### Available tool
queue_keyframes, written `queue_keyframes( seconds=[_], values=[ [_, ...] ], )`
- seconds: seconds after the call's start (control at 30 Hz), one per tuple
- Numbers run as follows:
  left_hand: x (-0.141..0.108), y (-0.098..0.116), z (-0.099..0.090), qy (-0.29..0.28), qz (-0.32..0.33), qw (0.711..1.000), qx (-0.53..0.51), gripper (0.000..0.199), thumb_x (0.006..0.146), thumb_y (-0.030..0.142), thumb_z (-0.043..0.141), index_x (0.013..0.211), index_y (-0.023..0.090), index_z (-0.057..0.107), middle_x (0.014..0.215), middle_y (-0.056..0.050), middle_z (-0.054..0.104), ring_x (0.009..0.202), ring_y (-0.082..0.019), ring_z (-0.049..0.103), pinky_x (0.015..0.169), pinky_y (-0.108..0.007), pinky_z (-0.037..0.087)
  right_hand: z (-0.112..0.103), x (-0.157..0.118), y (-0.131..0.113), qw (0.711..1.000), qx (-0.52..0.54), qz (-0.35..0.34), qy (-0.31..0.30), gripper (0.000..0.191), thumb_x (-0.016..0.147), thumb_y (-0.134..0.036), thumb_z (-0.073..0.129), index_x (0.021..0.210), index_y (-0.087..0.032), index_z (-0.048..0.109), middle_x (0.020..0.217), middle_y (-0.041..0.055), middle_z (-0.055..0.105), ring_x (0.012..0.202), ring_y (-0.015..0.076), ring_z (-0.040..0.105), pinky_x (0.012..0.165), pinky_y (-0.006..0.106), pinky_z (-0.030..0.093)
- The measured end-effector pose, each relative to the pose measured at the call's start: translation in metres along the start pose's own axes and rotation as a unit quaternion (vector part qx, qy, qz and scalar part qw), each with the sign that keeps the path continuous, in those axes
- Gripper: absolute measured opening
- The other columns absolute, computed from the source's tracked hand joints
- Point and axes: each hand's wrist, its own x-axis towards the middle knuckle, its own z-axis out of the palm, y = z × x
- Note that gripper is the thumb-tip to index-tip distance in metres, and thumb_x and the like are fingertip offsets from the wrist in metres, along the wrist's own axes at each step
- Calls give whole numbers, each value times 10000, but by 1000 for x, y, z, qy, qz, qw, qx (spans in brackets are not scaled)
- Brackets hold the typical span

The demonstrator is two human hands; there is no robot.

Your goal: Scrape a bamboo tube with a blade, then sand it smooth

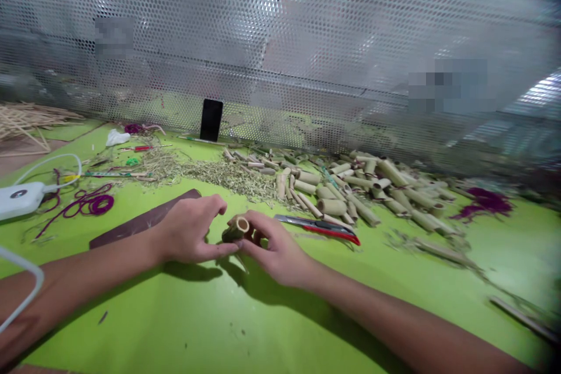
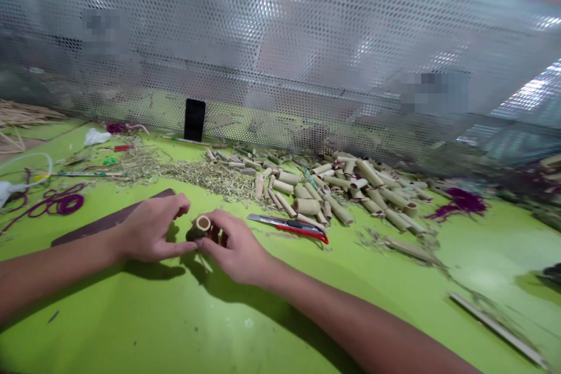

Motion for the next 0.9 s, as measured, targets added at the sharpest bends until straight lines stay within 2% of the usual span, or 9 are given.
queue_keyframes(
  seconds=[0.1,0.23,0.33,0.53,0.73,0.83,0.9],
  values=[
    [1,3,2,-17,-22,999,-26,664,1011,831,323,935,196,504,664,37,542,516,-134,456,496,-254,304,3,-2,-3,998,-39,-35,-21,80,996,-286,642,998,-213,676,955,57,672,886,229,604,816,398,483],
    [2,7,5,-9,35,999,-21,623,1106,678,229,793,206,490,645,16,555,512,-139,471,509,-276,301,8,-3,-2,993,-60,-83,-51,166,1046,-355,610,1006,-199,654,977,66,671,880,224,618,791,367,492],
    [2,10,4,1,72,997,11,596,1139,572,216,770,207,509,637,3,576,520,-157,500,528,-302,319,11,-3,2,988,-87,-110,-63,126,1051,-308,582,1031,-196,637,1014,83,680,916,230,635,823,370,516],
    [1,13,0,-11,37,998,46,521,1135,413,267,727,210,521,586,6,577,478,-164,485,522,-324,295,15,-8,10,967,-204,-150,-17,74,1008,-242,575,1044,-189,611,950,87,653,793,215,594,693,334,477],
    [0,9,0,-41,2,999,-5,528,1134,328,245,723,202,552,601,5,618,491,-155,530,537,-310,326,12,-7,7,959,-243,-147,-4,141,998,-212,546,1119,-187,612,949,81,649,757,201,563,643,313,395],
    [-1,9,2,-54,-28,998,-28,534,1139,319,231,752,196,577,617,-1,651,501,-157,558,541,-298,352,11,-6,3,964,-238,-119,-5,148,995,-254,577,1119,-182,616,947,82,659,770,204,566,664,313,397],
    [-1,10,4,-61,-25,998,-21,544,1143,325,220,769,195,593,622,-8,659,502,-166,566,533,-303,343,11,-5,-2,968,-238,-84,-12,153,977,-311,644,1061,-185,621,889,63,660,751,199,561,659,305,382]
  ],
)
